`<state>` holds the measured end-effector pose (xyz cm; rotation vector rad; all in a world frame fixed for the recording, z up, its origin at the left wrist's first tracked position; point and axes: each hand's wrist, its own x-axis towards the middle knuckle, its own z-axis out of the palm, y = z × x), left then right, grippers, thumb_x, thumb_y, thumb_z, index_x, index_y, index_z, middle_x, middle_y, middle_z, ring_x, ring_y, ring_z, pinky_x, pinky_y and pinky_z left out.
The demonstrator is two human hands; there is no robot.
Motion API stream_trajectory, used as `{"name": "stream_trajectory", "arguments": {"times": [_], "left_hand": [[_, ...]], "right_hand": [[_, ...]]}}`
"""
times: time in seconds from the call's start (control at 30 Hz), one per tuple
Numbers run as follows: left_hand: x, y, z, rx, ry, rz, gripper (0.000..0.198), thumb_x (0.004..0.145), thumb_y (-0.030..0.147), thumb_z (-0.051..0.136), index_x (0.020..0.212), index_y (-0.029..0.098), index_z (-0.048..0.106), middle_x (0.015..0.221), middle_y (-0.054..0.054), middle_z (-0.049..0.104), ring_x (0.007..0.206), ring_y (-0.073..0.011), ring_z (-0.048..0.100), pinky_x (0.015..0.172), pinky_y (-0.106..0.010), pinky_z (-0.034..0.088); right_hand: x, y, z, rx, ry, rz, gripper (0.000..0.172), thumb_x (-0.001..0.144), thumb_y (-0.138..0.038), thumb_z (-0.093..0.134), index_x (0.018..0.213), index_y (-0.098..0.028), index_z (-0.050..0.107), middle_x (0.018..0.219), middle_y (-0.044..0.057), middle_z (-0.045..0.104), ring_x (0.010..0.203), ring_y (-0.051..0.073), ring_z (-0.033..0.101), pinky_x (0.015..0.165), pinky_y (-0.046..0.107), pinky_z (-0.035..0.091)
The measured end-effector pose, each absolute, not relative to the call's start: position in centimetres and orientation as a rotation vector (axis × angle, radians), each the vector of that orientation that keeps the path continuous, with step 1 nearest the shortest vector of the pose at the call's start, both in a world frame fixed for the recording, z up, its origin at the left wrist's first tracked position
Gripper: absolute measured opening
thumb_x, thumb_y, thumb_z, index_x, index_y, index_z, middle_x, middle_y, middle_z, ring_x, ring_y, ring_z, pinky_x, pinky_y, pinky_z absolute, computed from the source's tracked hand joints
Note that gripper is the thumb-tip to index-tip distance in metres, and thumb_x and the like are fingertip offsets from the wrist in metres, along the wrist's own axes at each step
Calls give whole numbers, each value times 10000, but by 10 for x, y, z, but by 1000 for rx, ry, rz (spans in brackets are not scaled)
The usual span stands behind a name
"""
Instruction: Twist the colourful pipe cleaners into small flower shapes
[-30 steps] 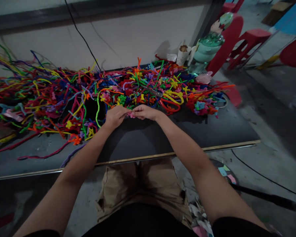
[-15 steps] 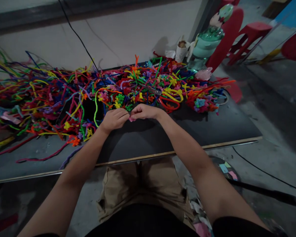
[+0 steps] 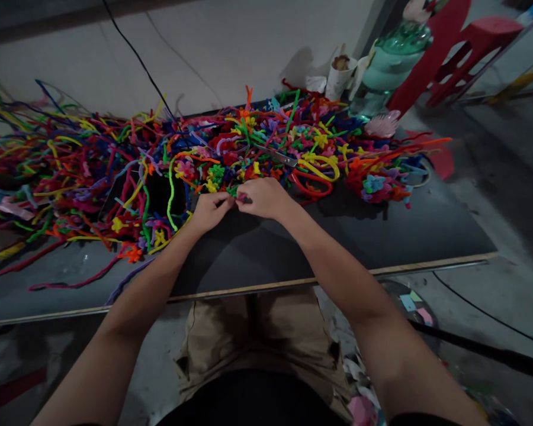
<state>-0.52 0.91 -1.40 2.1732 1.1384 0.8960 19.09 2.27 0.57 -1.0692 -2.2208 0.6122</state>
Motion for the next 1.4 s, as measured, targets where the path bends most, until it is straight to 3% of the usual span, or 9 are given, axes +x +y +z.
{"name": "stream_trajectory", "arguments": {"times": [0.2,0.37,0.53,0.73,0.93,1.13,1.4], "left_hand": [[-6,14,-15,1906,1169,1161,285,876,422,613,738,186,695,694,-11,646,638,-127,579,635,-247,431],[-6,15,-15,1750,1207,1239,288,796,448,709,717,173,683,690,-12,641,578,-103,551,555,-226,422],[0,13,-16,1433,1086,1174,345,719,489,772,703,161,669,633,8,596,547,-79,503,524,-204,406],[12,11,-19,987,953,1220,359,644,486,837,743,180,677,646,28,561,522,-48,437,460,-167,363],[2,16,-19,1158,1022,1185,378,653,502,836,712,162,680,565,39,527,452,-39,379,426,-186,330],[-7,16,-13,1440,1079,1178,440,692,571,773,650,155,635,610,11,568,550,-82,494,537,-215,434],[2,17,-25,1356,1014,1235,507,658,649,762,756,162,664,582,30,495,552,-85,448,496,-203,400]], "right_hand": [[185,27,-7,-1024,-1926,848,255,839,-387,617,811,-174,754,622,8,630,544,111,454,556,269,334],[183,30,-12,-1059,-1871,886,246,805,-371,637,757,-152,740,511,-34,500,503,86,382,529,250,311],[174,22,-10,-1139,-1792,733,154,734,-286,660,708,-142,709,571,-5,593,537,96,470,560,243,374],[158,16,-10,-1193,-1685,548,154,775,-299,625,733,-169,695,670,19,676,604,126,563,615,250,447],[163,22,-20,-1112,-1776,508,142,807,-276,609,789,-180,713,728,29,713,622,137,605,638,260,465],[171,28,-19,-1032,-1840,675,180,815,-328,632,792,-186,740,668,22,706,577,134,604,581,254,452],[166,30,-28,-970,-1614,1035,254,783,-407,655,768,-160,712,724,51,711,654,151,639,615,262,503]]}}
